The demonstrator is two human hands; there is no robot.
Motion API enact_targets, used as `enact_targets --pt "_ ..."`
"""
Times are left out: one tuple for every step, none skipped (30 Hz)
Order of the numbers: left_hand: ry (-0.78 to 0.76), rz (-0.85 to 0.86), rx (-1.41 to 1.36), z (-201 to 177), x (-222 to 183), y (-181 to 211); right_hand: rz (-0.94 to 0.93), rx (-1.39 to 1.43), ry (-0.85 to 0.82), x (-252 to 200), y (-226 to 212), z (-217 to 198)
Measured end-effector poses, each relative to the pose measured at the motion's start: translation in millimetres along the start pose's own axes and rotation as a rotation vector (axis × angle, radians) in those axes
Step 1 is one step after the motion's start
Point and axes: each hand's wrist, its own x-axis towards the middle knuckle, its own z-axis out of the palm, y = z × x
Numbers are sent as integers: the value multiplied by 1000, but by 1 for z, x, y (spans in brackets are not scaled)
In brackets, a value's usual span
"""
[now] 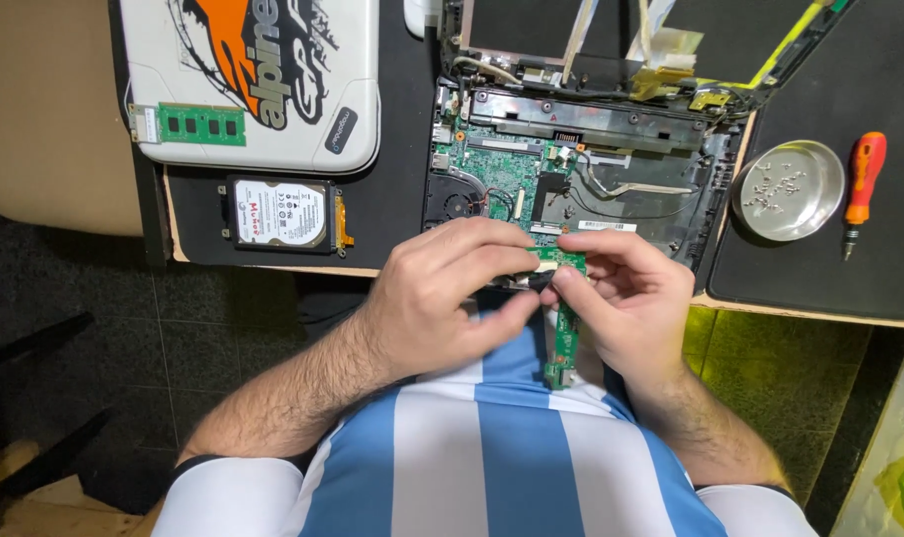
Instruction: Securing a motherboard into a laptop chassis using a screwdriver and screws.
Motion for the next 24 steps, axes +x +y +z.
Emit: enact_targets --pt "-1 6 -2 1 -3 -3 -5 -1 4 0 3 0" --pt "-28 59 60 2 -7 -5 24 45 -12 0 5 -1" --pt "-54 112 122 3 -10 -8 52 91 -29 -1 8 -1" --pt "-54 116 120 4 -10 -7 49 89 -26 1 13 -5" --pt "-34 145 157 4 -11 -6 59 134 -44 2 18 -9" --pt "-14 174 196 5 -11 -6 68 180 -62 4 22 -12" --pt "-15 179 195 4 -10 -7 64 179 -60 4 19 -11" --pt "-16 199 217 3 -10 -7 82 190 -59 4 15 -11" --pt "-17 218 239 2 -9 -8 101 200 -59 5 12 -10" --pt "-18 220 237 3 -9 -7 100 199 -56 5 8 -7" --pt "-8 225 251 4 -8 -6 104 214 -53 5 4 -5" --pt "1 230 265 5 -8 -5 108 230 -50 6 1 -2" --pt "1 232 264 4 -6 -3 107 230 -48 6 -2 -5" --pt "-5 186 232 3 -5 -1 112 223 -74 6 -5 -7" --pt "-12 141 200 2 -4 1 116 217 -99 7 -8 -10" --pt "-11 142 202 2 -4 0 115 217 -99 7 -15 -12" --pt "-4 95 178 2 -4 0 100 90 -118 8 -22 -15" --pt "3 47 155 2 -4 -1 87 -37 -135 8 -29 -18" --pt "2 47 156 2 -5 -4 86 -36 -135 9 -30 -17" --pt "-26 -22 111 1 -5 -6 22 -87 -156 10 -31 -17" --pt "-53 -91 66 1 -6 -8 -43 -138 -177 11 -33 -17" --pt "-54 -91 66 0 -6 -9 -42 -137 -176 10 -29 -17" --pt "-82 -136 16 0 -5 -9 -77 -110 -168 10 -25 -17" --pt "-109 -180 -33 -1 -4 -10 -113 -82 -161 9 -21 -17"
